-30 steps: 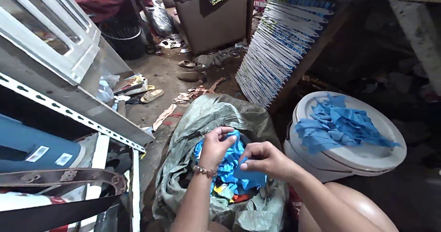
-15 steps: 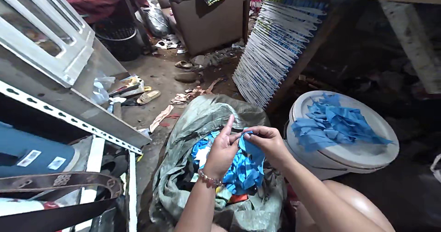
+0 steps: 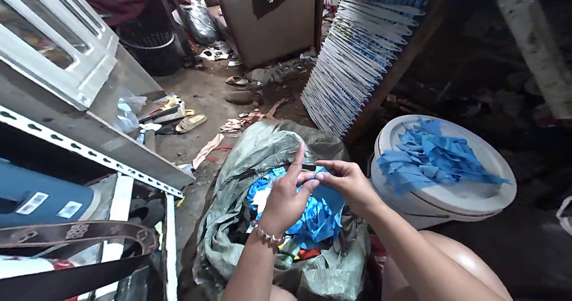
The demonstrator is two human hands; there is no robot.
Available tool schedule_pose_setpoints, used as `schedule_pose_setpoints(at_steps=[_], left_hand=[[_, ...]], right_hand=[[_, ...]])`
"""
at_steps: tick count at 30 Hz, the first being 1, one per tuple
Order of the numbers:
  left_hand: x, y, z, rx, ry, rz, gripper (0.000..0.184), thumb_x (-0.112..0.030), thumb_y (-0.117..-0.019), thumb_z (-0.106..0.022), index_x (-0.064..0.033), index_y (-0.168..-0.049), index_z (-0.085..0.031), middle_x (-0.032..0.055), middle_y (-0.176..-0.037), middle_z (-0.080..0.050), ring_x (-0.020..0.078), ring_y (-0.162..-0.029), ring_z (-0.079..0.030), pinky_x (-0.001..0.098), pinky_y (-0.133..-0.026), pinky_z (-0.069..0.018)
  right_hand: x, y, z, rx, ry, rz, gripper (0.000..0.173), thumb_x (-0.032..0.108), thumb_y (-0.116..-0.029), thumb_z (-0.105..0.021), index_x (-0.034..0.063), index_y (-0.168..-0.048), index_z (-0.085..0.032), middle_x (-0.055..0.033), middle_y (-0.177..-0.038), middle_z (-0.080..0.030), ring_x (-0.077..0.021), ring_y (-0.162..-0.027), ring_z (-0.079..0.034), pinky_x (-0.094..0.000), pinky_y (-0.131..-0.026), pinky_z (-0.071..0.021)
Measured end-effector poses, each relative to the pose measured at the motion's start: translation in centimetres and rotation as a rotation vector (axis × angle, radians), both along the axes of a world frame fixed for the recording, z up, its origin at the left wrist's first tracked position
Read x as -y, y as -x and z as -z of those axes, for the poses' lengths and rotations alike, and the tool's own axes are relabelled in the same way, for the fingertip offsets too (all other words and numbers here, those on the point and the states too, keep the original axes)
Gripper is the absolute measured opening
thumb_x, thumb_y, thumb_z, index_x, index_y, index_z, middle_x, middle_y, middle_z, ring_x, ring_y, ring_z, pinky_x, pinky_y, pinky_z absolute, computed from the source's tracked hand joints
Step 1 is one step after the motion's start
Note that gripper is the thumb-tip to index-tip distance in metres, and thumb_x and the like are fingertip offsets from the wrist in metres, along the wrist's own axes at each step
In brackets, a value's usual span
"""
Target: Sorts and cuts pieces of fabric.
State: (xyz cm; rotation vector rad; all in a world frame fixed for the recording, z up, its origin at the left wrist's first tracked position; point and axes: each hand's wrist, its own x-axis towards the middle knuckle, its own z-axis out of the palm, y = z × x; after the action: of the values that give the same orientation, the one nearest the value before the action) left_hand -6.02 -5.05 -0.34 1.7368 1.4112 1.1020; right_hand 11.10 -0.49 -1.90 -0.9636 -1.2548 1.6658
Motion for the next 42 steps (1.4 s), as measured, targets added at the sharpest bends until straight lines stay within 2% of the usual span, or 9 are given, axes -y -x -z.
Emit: schedule_pose_setpoints(at_steps=[5,8,12,15,19,22,27,35,42], left_hand=[[0.4,0.8,-0.5,-0.208,-0.124,0.066,0.069,-0.010,-0.0972,-0.064,-0.0071,-0.159,-0.034,0.0040,-0.101,-0.078,0.0094,-0.088,-0.074,0.0296,-0.083,-0.0598],[0.3,1.4,-1.0,-0.096,-0.096,0.095,0.074,-0.009,-0.0952,-0.066,-0.0080,-0.160,-0.031,0.0004,-0.098,-0.077,0.0033,-0.086,-0.072,0.0240,-0.081,-0.0587],[-0.9,3.3,0.0,0.200,0.032,-0.035,0.055,-0.003,-0.0948,-0.066,-0.0070,-0.148,-0.049,0.0000,-0.090,-0.077,0.0066,-0.079,-0.073,0.0254,-0.077,-0.0609],[-2.8,6.5,3.8,0.145,0.377,-0.279,0.026,-0.002,-0.0980,-0.064,0.0025,-0.123,-0.064,0.0118,-0.098,-0.071,0.0156,-0.080,-0.070,0.0329,-0.079,-0.0590],[-3.5,10.1,12.7,-0.419,0.985,-0.198,0.039,-0.029,-0.1003,-0.065,0.0012,-0.125,-0.067,0.0214,-0.119,-0.067,0.0307,-0.108,-0.066,0.0484,-0.098,-0.0504],[-2.7,8.9,15.4,-0.668,1.136,-0.138,0.053,-0.040,-0.0975,-0.067,-0.0009,-0.133,-0.063,0.0244,-0.139,-0.058,0.0372,-0.134,-0.052,0.0552,-0.114,-0.0381],[-4.0,8.8,12.4,-0.277,0.924,-0.378,0.036,-0.027,-0.1016,-0.064,0.0017,-0.124,-0.065,0.0213,-0.115,-0.065,0.0282,-0.095,-0.063,0.0452,-0.086,-0.0515],[-1.4,10.2,3.8,0.498,0.463,-0.600,0.022,-0.016,-0.1077,-0.048,0.0014,-0.109,-0.062,0.0089,-0.089,-0.065,0.0155,-0.080,-0.065,0.0344,-0.075,-0.0566],[-0.6,7.8,-0.5,0.472,0.247,-0.571,0.026,-0.019,-0.1093,-0.044,-0.0024,-0.109,-0.065,0.0048,-0.088,-0.068,0.0118,-0.079,-0.067,0.0312,-0.073,-0.0581]], right_hand=[[0.6,-0.1,0.3,0.043,-0.257,0.065,0.005,0.005,-0.0821,-0.079,0.0089,-0.084,-0.076,0.0034,-0.092,-0.068,-0.0035,-0.088,-0.062,-0.0214,-0.077,-0.0532],[0.9,-0.4,0.5,0.150,-0.599,0.078,0.004,0.013,-0.0882,-0.074,0.0101,-0.091,-0.075,0.0004,-0.109,-0.069,-0.0073,-0.110,-0.062,-0.0257,-0.093,-0.0528],[1.6,-0.7,-0.2,0.038,-0.736,0.062,0.005,0.009,-0.0987,-0.063,0.0049,-0.102,-0.063,0.0040,-0.087,-0.065,0.0038,-0.074,-0.060,-0.0132,-0.068,-0.0533],[1.5,-1.6,-0.9,0.026,-0.750,0.116,0.004,0.008,-0.0992,-0.061,0.0074,-0.103,-0.061,0.0055,-0.085,-0.064,0.0041,-0.069,-0.059,-0.0124,-0.064,-0.0530],[1.1,-2.9,-1.4,0.002,-0.653,0.176,0.005,0.010,-0.0989,-0.061,0.0121,-0.103,-0.063,0.0069,-0.088,-0.066,0.0020,-0.072,-0.062,-0.0147,-0.065,-0.0552],[0.7,-3.4,-1.8,-0.011,-0.600,0.221,0.005,0.010,-0.0989,-0.061,0.0114,-0.102,-0.064,0.0057,-0.085,-0.066,0.0003,-0.067,-0.062,-0.0157,-0.061,-0.0549],[0.4,-5.1,-3.8,-0.135,-0.594,0.305,0.010,0.009,-0.0989,-0.062,0.0168,-0.103,-0.065,0.0080,-0.086,-0.068,0.0013,-0.070,-0.064,-0.0155,-0.064,-0.0565],[1.0,-5.5,-3.8,-0.137,-0.594,0.251,0.007,0.012,-0.0990,-0.063,0.0171,-0.103,-0.067,0.0061,-0.085,-0.069,0.0002,-0.068,-0.064,-0.0164,-0.061,-0.0566],[1.1,-3.8,-1.7,-0.126,-0.375,0.063,0.005,0.009,-0.0949,-0.067,0.0115,-0.099,-0.069,0.0013,-0.078,-0.068,-0.0037,-0.065,-0.064,-0.0209,-0.061,-0.0566]])
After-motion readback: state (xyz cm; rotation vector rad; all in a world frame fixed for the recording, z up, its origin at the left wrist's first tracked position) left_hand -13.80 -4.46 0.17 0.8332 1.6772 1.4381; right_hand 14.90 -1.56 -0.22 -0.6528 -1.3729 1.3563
